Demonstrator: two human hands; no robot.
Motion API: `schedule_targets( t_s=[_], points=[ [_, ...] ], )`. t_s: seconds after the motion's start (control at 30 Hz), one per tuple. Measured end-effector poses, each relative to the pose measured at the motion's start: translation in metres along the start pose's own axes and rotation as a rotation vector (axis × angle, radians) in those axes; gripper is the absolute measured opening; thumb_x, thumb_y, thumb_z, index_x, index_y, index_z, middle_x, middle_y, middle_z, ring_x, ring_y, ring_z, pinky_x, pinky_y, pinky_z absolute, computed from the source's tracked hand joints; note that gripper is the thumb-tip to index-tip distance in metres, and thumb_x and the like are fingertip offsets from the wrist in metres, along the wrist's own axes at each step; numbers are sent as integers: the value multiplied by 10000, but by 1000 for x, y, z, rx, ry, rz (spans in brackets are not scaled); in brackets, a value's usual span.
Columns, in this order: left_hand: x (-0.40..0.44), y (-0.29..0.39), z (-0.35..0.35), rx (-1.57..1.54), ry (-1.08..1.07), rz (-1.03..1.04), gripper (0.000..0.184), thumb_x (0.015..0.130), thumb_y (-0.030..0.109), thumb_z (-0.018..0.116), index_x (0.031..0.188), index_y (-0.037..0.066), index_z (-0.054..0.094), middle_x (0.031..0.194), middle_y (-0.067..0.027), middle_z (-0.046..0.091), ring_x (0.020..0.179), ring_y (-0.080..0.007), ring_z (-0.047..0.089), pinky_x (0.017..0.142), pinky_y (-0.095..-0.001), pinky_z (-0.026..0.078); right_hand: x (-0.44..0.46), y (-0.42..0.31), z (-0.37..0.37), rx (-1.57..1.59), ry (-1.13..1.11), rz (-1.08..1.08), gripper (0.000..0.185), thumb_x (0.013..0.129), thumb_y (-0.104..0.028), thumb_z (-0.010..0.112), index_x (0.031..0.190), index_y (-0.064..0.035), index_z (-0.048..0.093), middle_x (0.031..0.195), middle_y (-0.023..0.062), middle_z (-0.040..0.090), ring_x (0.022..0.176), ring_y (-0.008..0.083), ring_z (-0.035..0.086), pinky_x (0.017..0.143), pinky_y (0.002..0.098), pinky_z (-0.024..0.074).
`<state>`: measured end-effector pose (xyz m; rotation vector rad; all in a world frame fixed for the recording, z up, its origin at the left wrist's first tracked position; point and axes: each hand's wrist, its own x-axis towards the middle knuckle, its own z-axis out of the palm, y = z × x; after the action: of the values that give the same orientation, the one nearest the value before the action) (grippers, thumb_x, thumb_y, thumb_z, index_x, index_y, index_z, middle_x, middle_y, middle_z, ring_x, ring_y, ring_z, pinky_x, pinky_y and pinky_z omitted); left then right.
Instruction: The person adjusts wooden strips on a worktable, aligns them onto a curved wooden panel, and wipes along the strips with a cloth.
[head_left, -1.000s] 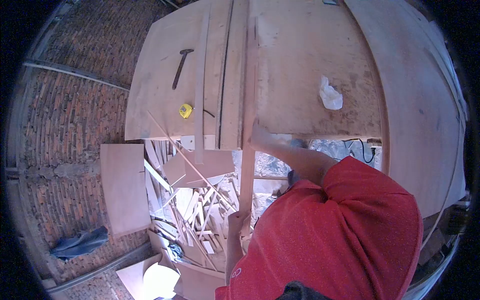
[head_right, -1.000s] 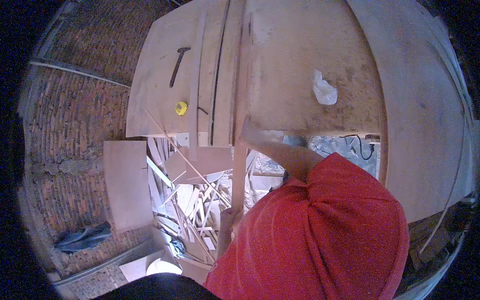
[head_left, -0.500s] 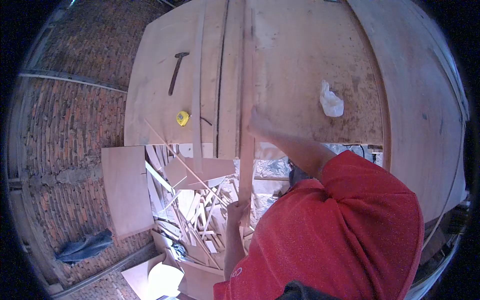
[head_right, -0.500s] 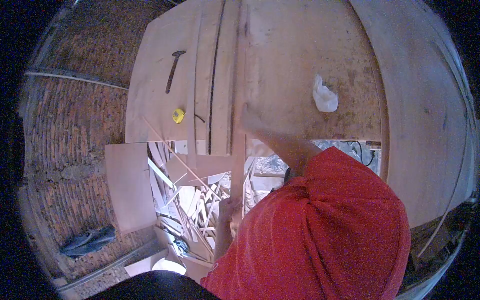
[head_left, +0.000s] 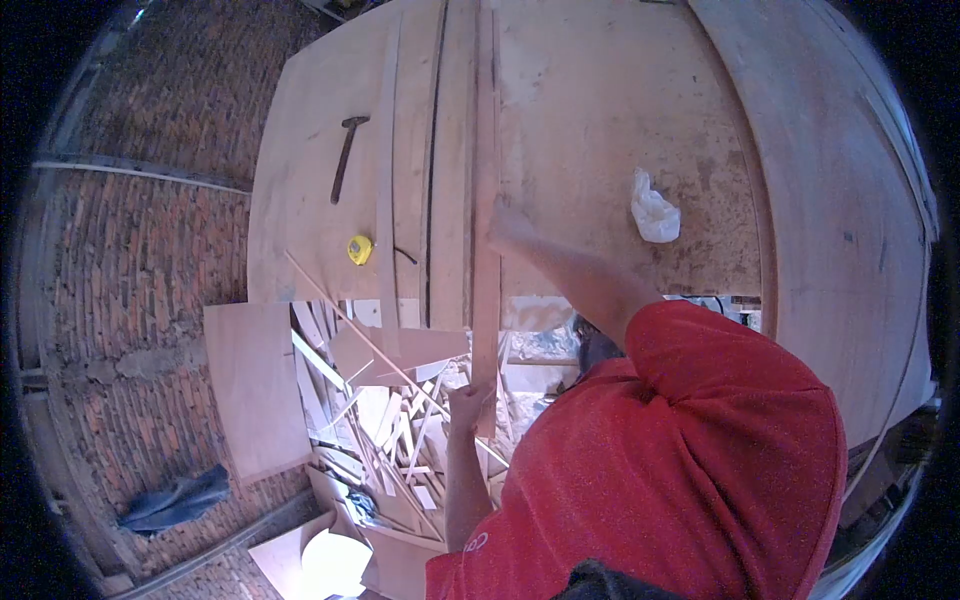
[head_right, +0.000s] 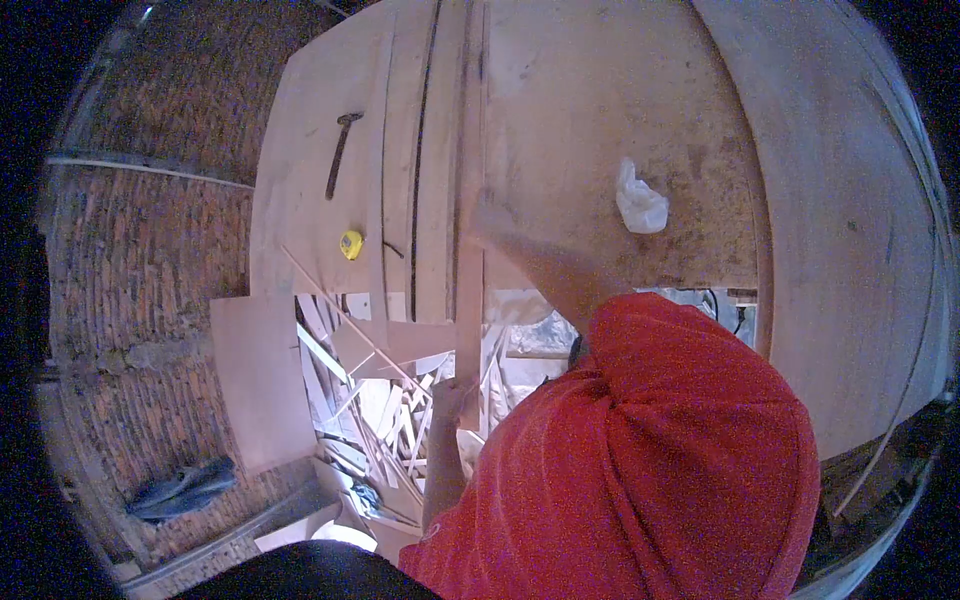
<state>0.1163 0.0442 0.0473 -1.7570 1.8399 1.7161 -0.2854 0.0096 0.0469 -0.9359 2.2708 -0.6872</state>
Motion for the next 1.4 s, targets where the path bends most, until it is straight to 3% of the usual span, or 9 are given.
schedule_targets(
  t_s=[0.3,0.43,0.53,0.63,0.8,1.07,1.23,1.33,1.4],
  points=[
    [1,13,5,-28,-34,-42,321,849,297,840,946,-4,781,763,-7,702,604,-98,601,561,-288,469,3,-5,-16,-448,-156,-213,793,902,-220,577,1449,256,257,1362,410,526,1223,517,588,1078,533,440],
    [-8,27,6,-9,-23,-6,324,843,299,844,938,-5,783,768,-11,702,616,-95,602,571,-286,475,23,6,3,-382,-23,-218,1012,791,-184,706,1515,209,117,1420,430,450,1104,497,658,960,473,553],
    [-27,50,4,45,47,5,358,829,321,855,922,-17,781,755,-20,702,628,-102,613,581,-290,486,24,10,2,144,-54,74,1024,802,-207,727,1528,186,121,1458,403,434,1102,508,655,971,455,554],
    [-55,70,-5,159,136,8,433,791,348,872,867,-60,745,707,-48,694,603,-125,612,558,-306,471,37,26,34,-33,513,-140,993,790,-184,767,1547,114,198,1372,317,573,1056,443,693,909,462,588],
    [-114,106,-26,140,246,147,411,784,341,864,770,-50,738,646,-59,670,591,-124,596,555,-320,465,-22,-35,-18,1164,82,98,768,840,-132,795,1484,-63,384,1175,138,673,971,262,716,776,455,623],
    [-111,38,-51,-20,216,218,378,847,325,826,823,-39,726,682,-51,671,615,-111,572,570,-310,441,-81,-55,-50,1226,-95,9,583,915,-170,760,1388,-63,437,1067,118,674,946,253,722,776,455,618],
    [-62,61,-109,262,322,275,442,862,364,803,967,-57,723,780,-122,702,767,-207,667,692,-380,498,-122,-55,-61,1171,-18,43,649,913,-172,763,1414,-53,368,1050,145,658,938,258,727,768,456,619],
    [-33,77,-142,876,803,701,728,852,455,789,1347,-39,584,1258,-291,635,1186,-398,605,1019,-480,459,-144,-63,-49,1154,-21,-60,653,940,-114,721,1426,-85,286,1064,161,651,912,295,736,729,455,645],
    [-42,101,-135,441,544,695,782,798,485,834,1353,-17,605,1311,-276,622,1275,-391,560,1120,-482,397,-163,-74,-29,1164,113,-32,655,930,-86,719,1424,-93,290,1020,156,649,912,295,737,737,458,647]
  ],
)
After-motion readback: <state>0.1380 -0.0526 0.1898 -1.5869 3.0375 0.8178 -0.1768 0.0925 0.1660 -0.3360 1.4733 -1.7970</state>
